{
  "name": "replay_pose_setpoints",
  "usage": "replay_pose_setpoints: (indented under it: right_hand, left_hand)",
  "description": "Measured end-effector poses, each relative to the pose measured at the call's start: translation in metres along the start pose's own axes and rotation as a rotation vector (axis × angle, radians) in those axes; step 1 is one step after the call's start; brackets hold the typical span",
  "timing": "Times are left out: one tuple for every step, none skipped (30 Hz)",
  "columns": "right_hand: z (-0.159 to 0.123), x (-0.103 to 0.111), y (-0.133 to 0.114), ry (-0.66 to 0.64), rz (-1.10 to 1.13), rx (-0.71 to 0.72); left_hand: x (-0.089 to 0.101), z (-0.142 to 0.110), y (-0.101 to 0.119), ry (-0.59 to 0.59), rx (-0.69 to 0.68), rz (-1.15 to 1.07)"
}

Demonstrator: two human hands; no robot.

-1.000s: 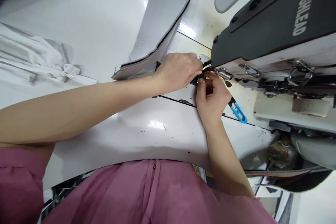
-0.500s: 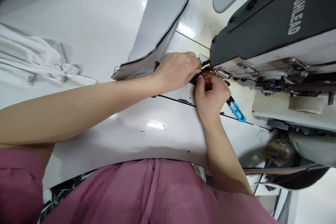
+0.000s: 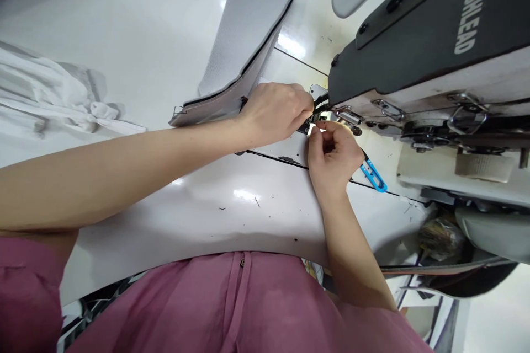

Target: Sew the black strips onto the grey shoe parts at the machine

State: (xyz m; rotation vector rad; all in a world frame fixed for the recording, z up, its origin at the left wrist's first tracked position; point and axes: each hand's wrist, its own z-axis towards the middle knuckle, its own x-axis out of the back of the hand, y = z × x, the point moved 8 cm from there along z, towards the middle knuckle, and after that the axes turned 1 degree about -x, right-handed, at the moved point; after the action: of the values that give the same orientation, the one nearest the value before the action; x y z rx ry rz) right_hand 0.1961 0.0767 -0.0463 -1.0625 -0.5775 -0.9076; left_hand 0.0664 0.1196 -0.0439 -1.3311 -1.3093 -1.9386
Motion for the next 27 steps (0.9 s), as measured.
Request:
replay_pose_setpoints:
  right_hand:
    - [-0.0004,0.0003,-0.0004,-0.002,0.001,-0.001]
    - [-0.0006,0.0004,-0.0009,-0.003,0.000,0.000]
    - [-0.0005,0.0002,-0.0015,-0.005,-0.001,0.003]
    - [-0.0002,-0.0002,-0.0020,-0.007,-0.003,0.007]
    - [0.0002,-0.0007,-0.0025,-0.010,-0.005,0.010]
    - [0.0006,-0.0012,-0.0029,-0.012,-0.007,0.013]
    - [0.0010,-0.0018,-0.0032,-0.014,-0.009,0.015]
    - [0.0014,-0.0023,-0.0033,-0.016,-0.011,0.015]
    - [0.0017,-0.0028,-0.0034,-0.016,-0.014,0.014]
    - [0.0019,-0.0030,-0.0034,-0.015,-0.016,0.014]
    - [0.0021,-0.0031,-0.0034,-0.012,-0.015,0.013]
    - [0.0022,-0.0032,-0.0034,-0.010,-0.013,0.012]
    - [0.0023,-0.0032,-0.0035,-0.008,-0.010,0.012]
    - [0.0024,-0.0030,-0.0037,-0.005,-0.009,0.014]
    - [0.0025,-0.0029,-0.0039,-0.003,-0.008,0.017]
    - [0.0026,-0.0028,-0.0039,-0.002,-0.007,0.019]
    - [0.0027,-0.0029,-0.0038,-0.002,-0.008,0.019]
    - [0.0028,-0.0029,-0.0033,-0.002,-0.010,0.019]
    - [0.0030,-0.0032,-0.0027,-0.003,-0.012,0.017]
    - [0.0032,-0.0035,-0.0020,-0.003,-0.015,0.016]
    - [0.0035,-0.0038,-0.0013,-0.002,-0.016,0.015]
    - [0.0040,-0.0043,-0.0007,-0.002,-0.018,0.017]
    - [0.0046,-0.0049,-0.0002,-0.003,-0.020,0.020]
    - [0.0052,-0.0056,0.0002,-0.004,-0.021,0.024]
    - [0.0060,-0.0062,0.0004,-0.003,-0.023,0.029]
    - [0.0068,-0.0069,0.0005,-0.003,-0.024,0.034]
    - [0.0076,-0.0075,0.0005,-0.003,-0.025,0.039]
  left_hand:
    - [0.0008,0.0000,0.0003,0.008,-0.004,-0.003]
    - [0.0019,-0.0001,0.0008,0.021,-0.010,-0.006]
    - [0.0030,-0.0003,0.0012,0.032,-0.015,-0.008]
    - [0.0038,-0.0005,0.0017,0.041,-0.020,-0.010]
    - [0.0042,-0.0006,0.0019,0.045,-0.023,-0.013]
    - [0.0039,-0.0005,0.0016,0.043,-0.020,-0.016]
    - [0.0033,-0.0004,0.0010,0.036,-0.013,-0.019]
    - [0.0029,-0.0002,0.0008,0.034,-0.012,-0.024]
    - [0.0026,0.0001,0.0005,0.034,-0.011,-0.031]
    - [0.0024,0.0005,0.0002,0.035,-0.009,-0.039]
    - [0.0021,0.0008,-0.0003,0.034,-0.006,-0.046]
    - [0.0017,0.0012,-0.0008,0.033,-0.002,-0.053]
    - [0.0012,0.0015,-0.0015,0.028,0.005,-0.060]
    - [0.0004,0.0017,-0.0023,0.019,0.013,-0.065]
    - [-0.0004,0.0019,-0.0029,0.009,0.019,-0.069]
    - [-0.0009,0.0021,-0.0031,0.001,0.020,-0.074]
    - [-0.0011,0.0022,-0.0031,-0.004,0.020,-0.079]
    - [-0.0013,0.0023,-0.0032,-0.007,0.019,-0.085]
    - [-0.0013,0.0024,-0.0033,-0.008,0.018,-0.092]
    - [-0.0012,0.0025,-0.0035,-0.007,0.017,-0.099]
    - [-0.0011,0.0026,-0.0036,-0.005,0.016,-0.106]
    - [-0.0012,0.0027,-0.0037,-0.003,0.016,-0.114]
    - [-0.0013,0.0027,-0.0037,-0.003,0.014,-0.119]
    - [-0.0015,0.0026,-0.0036,-0.004,0.013,-0.121]
    - [-0.0018,0.0025,-0.0034,-0.006,0.012,-0.117]
    - [-0.0021,0.0023,-0.0031,-0.009,0.010,-0.108]
    - [-0.0023,0.0020,-0.0025,-0.011,0.008,-0.093]
